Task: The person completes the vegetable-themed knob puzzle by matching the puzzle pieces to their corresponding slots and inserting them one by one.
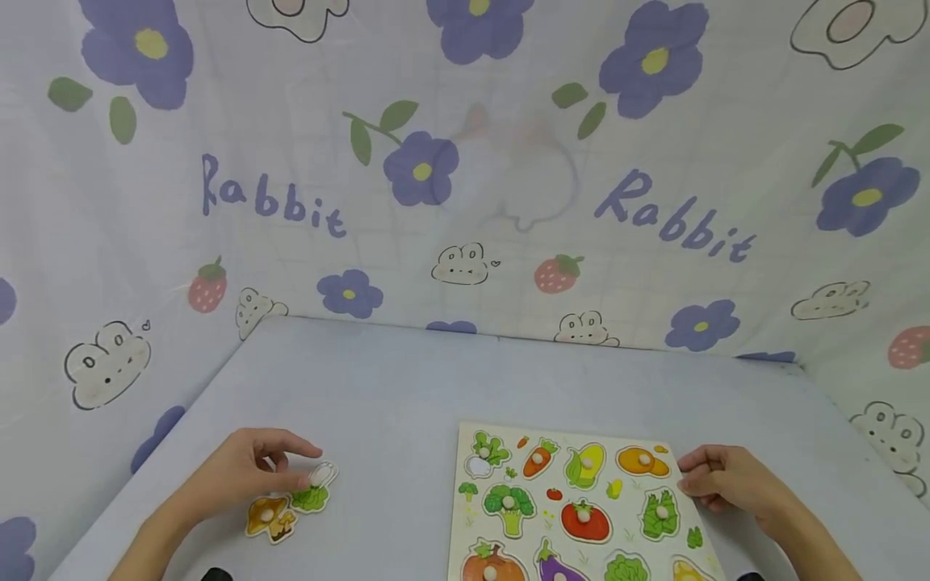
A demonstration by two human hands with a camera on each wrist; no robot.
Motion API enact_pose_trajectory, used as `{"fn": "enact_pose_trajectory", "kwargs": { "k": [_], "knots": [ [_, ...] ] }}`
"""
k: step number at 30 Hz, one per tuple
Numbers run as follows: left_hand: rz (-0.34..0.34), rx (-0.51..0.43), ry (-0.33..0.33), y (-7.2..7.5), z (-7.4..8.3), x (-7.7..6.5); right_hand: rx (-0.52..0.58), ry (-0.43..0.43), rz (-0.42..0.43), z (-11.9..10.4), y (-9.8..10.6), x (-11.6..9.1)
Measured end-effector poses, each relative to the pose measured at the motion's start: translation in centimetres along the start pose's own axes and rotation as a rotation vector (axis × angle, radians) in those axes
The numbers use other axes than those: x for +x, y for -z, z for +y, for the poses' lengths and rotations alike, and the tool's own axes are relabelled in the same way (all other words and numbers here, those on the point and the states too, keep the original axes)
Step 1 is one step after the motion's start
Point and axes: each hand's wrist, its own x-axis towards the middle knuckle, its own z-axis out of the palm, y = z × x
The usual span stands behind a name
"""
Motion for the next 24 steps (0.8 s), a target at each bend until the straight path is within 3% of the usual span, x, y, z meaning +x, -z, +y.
{"fn": "enact_pose_trajectory", "kwargs": {
  "k": [4, 11, 24],
  "knots": [
    [0.006, -0.001, -0.003, -0.3, -0.3, 0.2, 0.006, 0.002, 0.000, 0.1, 0.0, 0.0],
    [0.018, -0.004, 0.059, -0.8, -0.5, 0.3, 0.015, -0.002, -0.001, 0.1, 0.1, 0.0],
    [0.025, 0.044, 0.103, -1.4, -0.6, 0.6, 0.012, -0.008, -0.001, -0.2, -0.1, -0.2]
  ]
}}
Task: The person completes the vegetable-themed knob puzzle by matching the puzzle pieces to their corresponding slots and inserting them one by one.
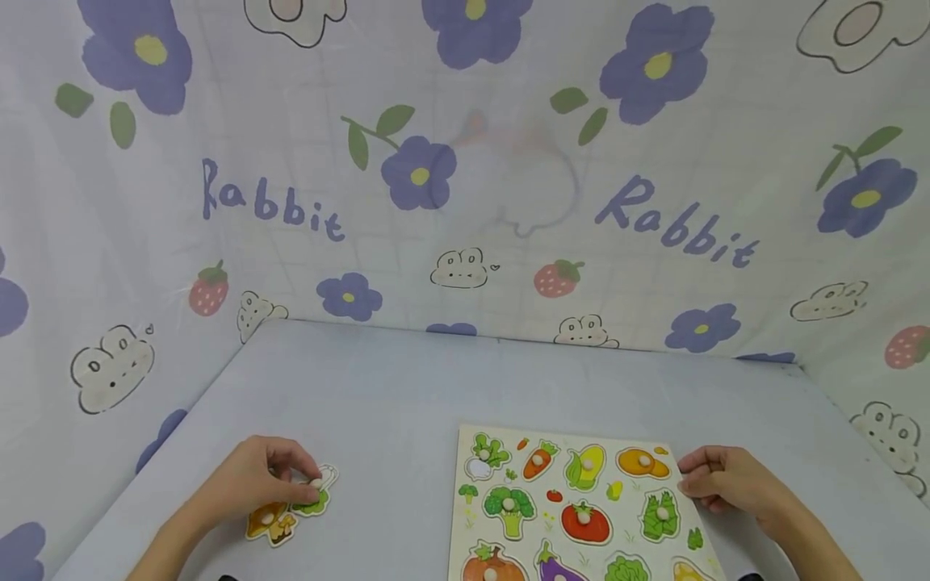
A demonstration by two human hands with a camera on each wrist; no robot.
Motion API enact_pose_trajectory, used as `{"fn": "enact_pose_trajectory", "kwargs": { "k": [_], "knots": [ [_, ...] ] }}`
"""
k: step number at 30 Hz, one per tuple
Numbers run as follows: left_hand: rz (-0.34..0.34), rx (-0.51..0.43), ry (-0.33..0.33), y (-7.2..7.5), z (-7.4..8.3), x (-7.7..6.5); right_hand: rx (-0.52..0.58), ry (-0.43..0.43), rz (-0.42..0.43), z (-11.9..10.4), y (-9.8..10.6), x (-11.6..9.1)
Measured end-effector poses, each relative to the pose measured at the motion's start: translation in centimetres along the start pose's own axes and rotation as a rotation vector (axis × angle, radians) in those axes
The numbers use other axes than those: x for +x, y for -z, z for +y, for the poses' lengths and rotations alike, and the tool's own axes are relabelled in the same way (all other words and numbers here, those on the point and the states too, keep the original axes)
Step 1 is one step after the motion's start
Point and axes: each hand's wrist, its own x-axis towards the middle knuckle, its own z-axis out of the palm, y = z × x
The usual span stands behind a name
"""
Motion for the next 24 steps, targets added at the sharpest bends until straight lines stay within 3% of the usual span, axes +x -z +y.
{"fn": "enact_pose_trajectory", "kwargs": {
  "k": [8, 19, 24],
  "knots": [
    [0.034, 0.027, -0.005, -0.5, 0.5, 0.1, -0.004, 0.014, 0.003, -0.2, 0.0, -0.2],
    [0.007, -0.066, 0.018, -0.7, 1.2, 0.1, 0.013, 0.024, 0.003, 0.0, -0.1, -0.1],
    [-0.044, -0.070, 0.004, -0.7, 1.7, 0.1, 0.007, 0.030, 0.009, 0.3, -0.1, 0.0]
  ]
}}
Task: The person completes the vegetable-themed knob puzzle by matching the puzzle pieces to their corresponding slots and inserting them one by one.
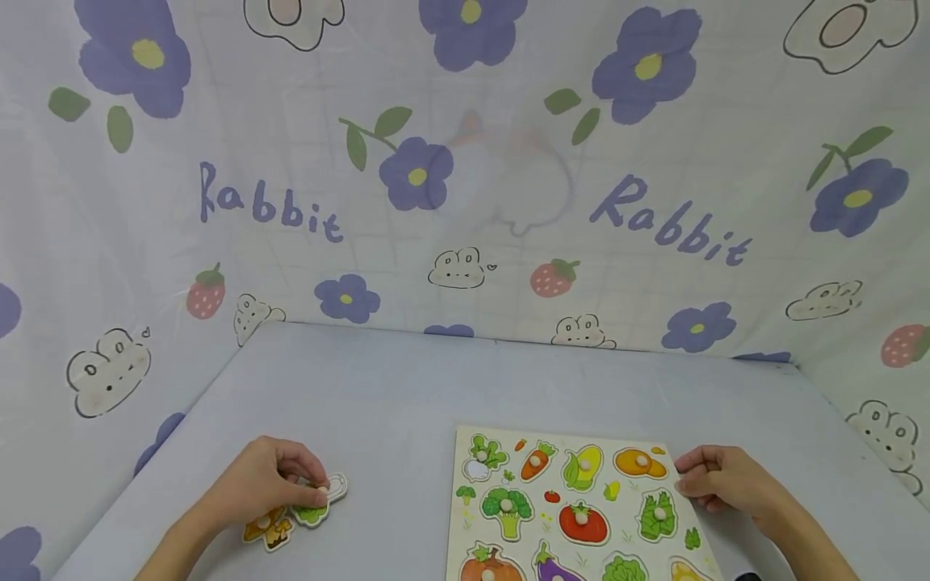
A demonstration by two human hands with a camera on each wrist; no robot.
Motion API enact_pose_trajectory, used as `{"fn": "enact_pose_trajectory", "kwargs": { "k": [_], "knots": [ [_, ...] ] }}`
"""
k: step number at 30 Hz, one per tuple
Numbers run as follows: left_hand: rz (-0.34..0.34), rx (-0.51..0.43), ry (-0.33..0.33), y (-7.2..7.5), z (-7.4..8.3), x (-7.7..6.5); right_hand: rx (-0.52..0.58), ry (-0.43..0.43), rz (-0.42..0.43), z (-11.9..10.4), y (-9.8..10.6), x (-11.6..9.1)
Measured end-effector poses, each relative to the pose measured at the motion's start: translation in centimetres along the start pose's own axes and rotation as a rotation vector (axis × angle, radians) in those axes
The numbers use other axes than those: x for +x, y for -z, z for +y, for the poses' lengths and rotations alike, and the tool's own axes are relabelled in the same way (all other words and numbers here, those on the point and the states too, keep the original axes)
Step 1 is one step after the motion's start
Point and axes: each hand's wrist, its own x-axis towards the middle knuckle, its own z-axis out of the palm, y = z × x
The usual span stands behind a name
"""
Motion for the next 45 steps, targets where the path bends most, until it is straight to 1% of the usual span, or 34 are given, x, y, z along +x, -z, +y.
{"fn": "enact_pose_trajectory", "kwargs": {
  "k": [3, 8, 12, 15, 18, 22, 26, 28, 30, 35, 41, 43, 45],
  "knots": [
    [-0.028, -0.006, -0.026, -0.1, 0.3, 0.0, -0.005, 0.001, 0.001, 0.1, 0.0, 0.1],
    [-0.056, -0.026, -0.066, -0.6, 0.8, 0.2, -0.007, -0.018, -0.005, 0.0, 0.0, 0.1],
    [-0.096, -0.054, -0.112, -1.4, 1.9, 0.8, -0.010, -0.015, -0.007, 0.0, -0.1, 0.1],
    [-0.139, -0.067, -0.145, -2.5, 3.2, 1.6, -0.010, -0.009, -0.005, 0.0, -0.1, 0.1],
    [-0.190, -0.048, -0.183, -4.2, 4.8, 2.8, -0.006, -0.009, -0.002, 0.1, -0.1, 0.1],
    [-0.274, -0.022, -0.263, -6.9, 7.1, 4.5, -0.002, -0.008, 0.000, 0.2, -0.1, 0.2],
    [-0.371, -0.039, -0.352, -9.7, 9.2, 6.1, -0.003, -0.002, 0.004, 0.2, -0.1, 0.2],
    [-0.416, -0.049, -0.383, -11.2, 10.2, 6.8, -0.003, 0.003, 0.004, 0.2, -0.1, 0.1],
    [-0.453, -0.040, -0.412, -12.7, 11.1, 7.5, -0.002, 0.007, 0.005, 0.1, -0.2, 0.1],
    [-0.529, -0.035, -0.438, -15.8, 13.1, 9.0, 0.002, 0.009, 0.008, 0.0, -0.2, 0.0],
    [-0.627, -0.107, -0.414, -18.7, 14.8, 10.3, 0.001, 0.006, 0.010, 0.0, -0.1, -0.1],
    [-0.648, -0.101, -0.422, -19.6, 15.2, 10.7, -0.001, 0.006, 0.011, 0.1, -0.1, 0.0],
    [-0.662, -0.073, -0.432, -20.4, 15.7, 11.0, -0.003, 0.005, 0.012, 0.2, -0.1, 0.0]
  ]
}}
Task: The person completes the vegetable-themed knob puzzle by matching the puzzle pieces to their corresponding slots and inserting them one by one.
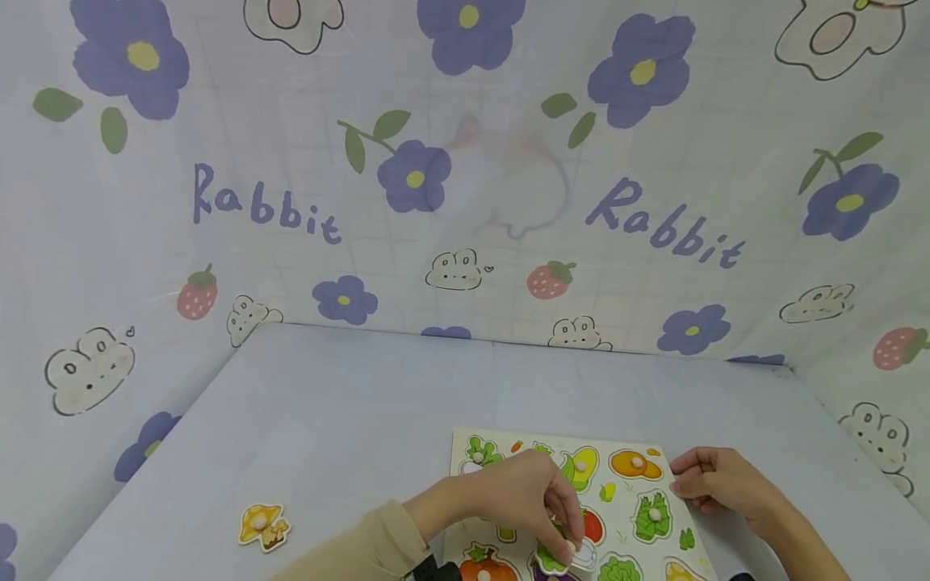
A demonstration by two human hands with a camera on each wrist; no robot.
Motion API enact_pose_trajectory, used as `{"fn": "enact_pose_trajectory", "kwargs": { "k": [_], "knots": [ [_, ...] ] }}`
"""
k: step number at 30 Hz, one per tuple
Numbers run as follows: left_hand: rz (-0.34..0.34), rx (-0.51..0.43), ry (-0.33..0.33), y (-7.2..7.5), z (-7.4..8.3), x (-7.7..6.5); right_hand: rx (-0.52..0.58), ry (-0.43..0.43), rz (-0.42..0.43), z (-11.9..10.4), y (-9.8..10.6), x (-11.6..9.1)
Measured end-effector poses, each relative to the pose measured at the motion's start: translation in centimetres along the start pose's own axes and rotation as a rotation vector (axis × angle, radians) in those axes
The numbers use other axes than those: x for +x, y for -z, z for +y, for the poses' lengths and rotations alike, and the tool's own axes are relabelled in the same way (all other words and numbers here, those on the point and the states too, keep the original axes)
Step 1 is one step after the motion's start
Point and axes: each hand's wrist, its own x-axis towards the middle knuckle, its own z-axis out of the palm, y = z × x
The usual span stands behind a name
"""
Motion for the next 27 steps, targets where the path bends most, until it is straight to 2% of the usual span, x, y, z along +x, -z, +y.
{"fn": "enact_pose_trajectory", "kwargs": {
  "k": [5, 14, 17, 20, 23, 27],
  "knots": [
    [-0.044, 0.045, 0.006, -1.0, 0.4, 1.6, -0.005, -0.008, 0.000, 0.0, -0.1, 0.1],
    [-0.094, -0.006, 0.005, -2.5, 0.2, 3.0, 0.001, -0.005, -0.013, 0.0, 0.0, -0.1],
    [-0.079, 0.009, 0.020, -2.9, 0.0, 3.1, -0.001, -0.010, -0.014, -0.1, 0.0, 0.0],
    [-0.043, 0.087, 0.011, -3.0, -0.1, 3.2, -0.005, -0.010, -0.012, -0.1, 0.1, 0.0],
    [0.007, 0.127, 0.000, -3.2, -0.2, 3.1, -0.007, -0.004, -0.012, -0.1, 0.1, 0.0],
    [0.054, 0.096, -0.010, -3.5, -0.3, 3.0, -0.007, 0.000, -0.011, -0.1, 0.2, 0.0]
  ]
}}
